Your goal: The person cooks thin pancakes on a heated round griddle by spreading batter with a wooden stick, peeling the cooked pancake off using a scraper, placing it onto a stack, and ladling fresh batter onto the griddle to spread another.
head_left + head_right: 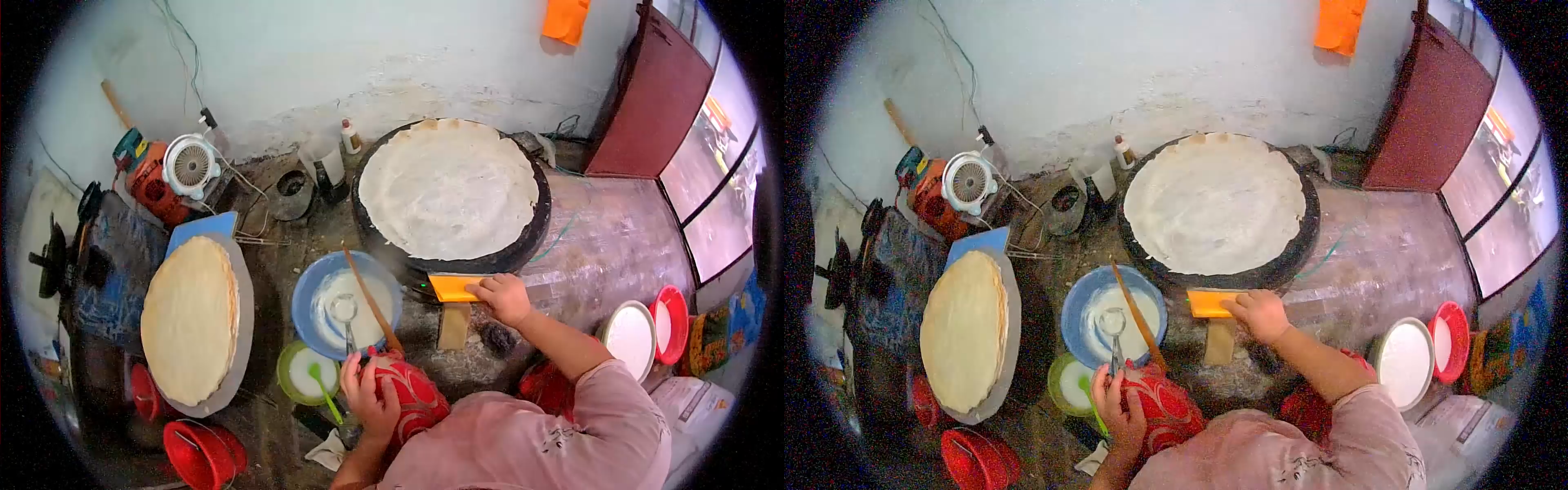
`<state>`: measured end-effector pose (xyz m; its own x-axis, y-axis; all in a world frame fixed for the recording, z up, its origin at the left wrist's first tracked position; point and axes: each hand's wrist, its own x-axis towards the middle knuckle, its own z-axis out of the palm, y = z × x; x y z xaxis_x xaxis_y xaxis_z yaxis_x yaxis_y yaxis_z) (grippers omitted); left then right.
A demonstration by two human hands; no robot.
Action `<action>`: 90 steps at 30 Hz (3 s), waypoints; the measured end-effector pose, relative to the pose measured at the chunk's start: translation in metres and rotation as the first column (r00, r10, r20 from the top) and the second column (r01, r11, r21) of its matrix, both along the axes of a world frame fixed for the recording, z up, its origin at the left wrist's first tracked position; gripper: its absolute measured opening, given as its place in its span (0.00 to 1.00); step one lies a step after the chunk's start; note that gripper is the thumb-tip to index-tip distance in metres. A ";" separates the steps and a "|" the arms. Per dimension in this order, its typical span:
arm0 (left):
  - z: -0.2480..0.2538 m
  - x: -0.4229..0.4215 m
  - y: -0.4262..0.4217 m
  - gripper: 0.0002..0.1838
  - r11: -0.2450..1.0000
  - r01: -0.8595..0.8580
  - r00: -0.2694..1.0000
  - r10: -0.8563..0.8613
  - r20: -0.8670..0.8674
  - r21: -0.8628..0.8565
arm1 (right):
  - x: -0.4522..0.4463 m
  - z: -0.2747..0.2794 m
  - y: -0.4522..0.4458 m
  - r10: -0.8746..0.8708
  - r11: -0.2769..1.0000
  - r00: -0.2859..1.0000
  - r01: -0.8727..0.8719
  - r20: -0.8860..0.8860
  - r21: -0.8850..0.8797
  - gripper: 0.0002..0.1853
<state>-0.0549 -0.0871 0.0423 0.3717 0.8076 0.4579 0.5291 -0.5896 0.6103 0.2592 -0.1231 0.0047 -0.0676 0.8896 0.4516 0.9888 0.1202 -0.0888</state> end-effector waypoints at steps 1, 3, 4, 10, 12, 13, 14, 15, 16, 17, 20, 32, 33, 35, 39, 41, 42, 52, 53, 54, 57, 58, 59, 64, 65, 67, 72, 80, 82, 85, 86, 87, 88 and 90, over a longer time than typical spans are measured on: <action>0.000 0.000 0.001 0.17 1.000 0.002 1.000 -0.002 -0.014 -0.004 | 0.000 -0.004 0.007 0.012 1.000 1.000 -0.012 0.000 -0.005 0.19; -0.004 0.001 0.003 0.17 1.000 0.007 1.000 -0.006 0.019 -0.023 | -0.004 -0.016 0.024 0.044 0.999 0.999 -0.044 0.015 0.014 0.17; -0.005 0.002 0.003 0.16 0.999 0.023 0.998 -0.021 0.053 -0.037 | -0.007 -0.016 0.039 0.037 0.999 0.996 -0.035 0.078 -0.023 0.17; -0.001 0.022 0.008 0.16 0.986 0.112 0.990 -0.101 0.095 -0.121 | -0.016 -0.024 0.156 -0.141 0.990 0.983 0.143 0.119 -0.006 0.12; -0.002 0.026 0.014 0.18 0.975 0.161 0.980 -0.138 0.147 -0.155 | -0.004 -0.016 0.179 -0.232 0.972 0.970 0.233 0.075 -0.010 0.13; -0.001 0.027 0.021 0.18 0.976 0.159 0.980 -0.137 0.145 -0.152 | 0.000 -0.010 0.178 -0.222 0.974 0.974 0.219 0.046 0.061 0.15; 0.001 0.029 0.031 0.19 0.975 0.175 0.981 -0.161 0.105 -0.137 | 0.003 -0.006 0.171 -0.203 0.978 0.979 0.203 0.001 0.043 0.16; 0.004 0.032 0.042 0.20 0.974 0.191 0.981 -0.184 0.067 -0.124 | 0.001 0.008 0.157 -0.185 0.982 0.982 0.186 -0.042 0.025 0.18; 0.000 0.037 0.057 0.24 0.972 0.204 0.979 -0.200 0.046 -0.118 | 0.002 0.013 0.140 -0.153 0.988 0.988 0.153 -0.029 -0.002 0.18; -0.004 0.046 0.073 0.24 0.971 0.206 0.978 -0.202 0.050 -0.119 | 0.006 0.012 0.120 -0.123 0.992 0.992 0.123 -0.017 -0.031 0.19; -0.025 0.085 0.120 0.33 0.963 0.269 0.956 -0.268 -0.121 -0.001 | 0.033 -0.004 0.059 0.036 0.999 0.990 -0.032 0.133 -0.037 0.20; -0.093 0.251 0.190 0.05 0.801 0.523 0.836 -0.415 -0.359 0.292 | 0.078 0.003 -0.002 0.114 0.992 0.989 -0.108 0.094 -0.060 0.20; -0.073 0.255 0.193 0.05 0.842 0.501 0.853 -0.441 -0.280 0.202 | 0.078 -0.001 0.006 0.112 0.993 0.990 -0.107 0.087 -0.056 0.20; -0.062 0.270 0.213 0.05 0.904 0.397 0.889 -0.335 -0.312 0.159 | 0.073 -0.007 0.027 0.196 0.978 0.980 -0.195 0.014 -0.072 0.19; -0.012 0.295 0.240 0.04 0.905 0.326 0.944 -0.293 -0.155 0.274 | 0.081 -0.033 0.097 -0.028 0.982 0.999 0.024 -0.021 -0.187 0.12; -0.004 0.309 0.257 0.04 0.895 0.294 0.956 -0.270 -0.118 0.334 | 0.090 -0.010 0.121 -0.010 0.997 0.998 0.015 -0.062 0.070 0.09; 0.001 0.314 0.261 0.04 0.891 0.299 0.954 -0.272 -0.124 0.341 | 0.089 -0.003 0.130 -0.033 0.996 0.997 0.039 -0.071 0.079 0.08; 0.052 0.358 0.284 0.07 0.957 0.281 0.958 -0.276 -0.081 0.068 | 0.116 -0.033 0.195 -0.072 0.995 0.997 0.069 0.035 0.074 0.11; 0.058 0.361 0.282 0.07 0.930 0.327 0.944 -0.329 -0.020 0.167 | 0.129 -0.031 0.200 -0.139 0.990 0.989 0.137 0.054 0.046 0.11; 0.068 0.362 0.274 0.06 0.912 0.346 0.936 -0.350 -0.022 0.218 | 0.138 -0.027 0.198 -0.214 0.972 0.976 0.210 0.032 0.104 0.11; 0.078 0.352 0.256 0.05 0.785 0.432 0.886 -0.462 -0.045 0.444 | 0.157 -0.019 0.174 -0.303 0.950 0.953 0.300 0.018 0.093 0.14; 0.083 0.340 0.244 0.06 0.765 0.458 0.875 -0.478 -0.079 0.452 | 0.157 -0.012 0.159 -0.264 0.963 0.964 0.262 0.034 0.054 0.12; 0.084 0.328 0.232 0.07 0.728 0.474 0.860 -0.503 -0.084 0.495 | 0.153 -0.004 0.140 -0.226 0.974 0.973 0.225 0.049 0.016 0.11; 0.029 0.254 0.188 0.12 0.776 0.467 0.882 -0.445 -0.156 0.425 | 0.115 0.018 0.029 0.134 0.986 0.990 -0.137 -0.033 -0.097 0.16; 0.010 0.241 0.181 0.12 0.828 0.449 0.893 -0.420 -0.158 0.336 | 0.106 0.031 0.010 0.168 0.967 0.979 -0.187 -0.119 -0.170 0.16; -0.034 0.209 0.171 0.12 0.873 0.422 0.905 -0.392 -0.163 0.244 | 0.092 0.038 -0.022 0.112 0.965 0.962 -0.165 -0.248 -0.205 0.18; -0.114 0.144 0.170 0.29 0.935 0.325 0.908 -0.266 -0.325 0.143 | 0.094 0.053 -0.063 -0.366 0.900 0.622 0.047 -0.692 -0.434 0.21; -0.161 0.129 0.211 0.15 0.084 0.453 0.739 0.522 0.427 -0.887 | 0.093 0.051 -0.058 -0.262 0.961 -0.333 -0.009 -0.906 -0.275 0.23; -0.124 0.142 0.211 0.08 0.208 0.380 0.768 0.471 0.433 -0.901 | 0.089 0.053 -0.055 -0.376 0.926 -0.004 -0.027 -0.927 -0.376 0.22; -0.106 0.146 0.265 0.06 0.859 0.016 0.984 0.077 0.160 -0.512 | 0.075 0.061 -0.034 -0.304 0.943 0.509 0.043 -0.805 -0.329 0.17; -0.079 0.147 0.283 0.06 0.910 0.050 0.984 0.026 0.178 -0.411 | 0.068 0.068 -0.023 -0.255 0.965 0.644 0.129 -0.721 -0.226 0.17; -0.044 0.149 0.297 0.07 0.949 0.082 0.982 -0.025 0.188 -0.304 | 0.063 0.078 -0.011 -0.217 0.976 0.762 0.192 -0.610 -0.106 0.18; 0.006 0.147 0.298 0.07 0.966 0.115 0.990 -0.090 0.112 -0.232 | 0.058 0.090 0.001 -0.211 0.977 0.767 0.188 -0.606 -0.102 0.21; 0.088 0.134 0.299 0.07 0.966 0.221 0.975 -0.215 0.056 -0.136 | 0.064 0.095 0.031 -0.158 0.984 0.860 0.180 -0.485 0.000 0.28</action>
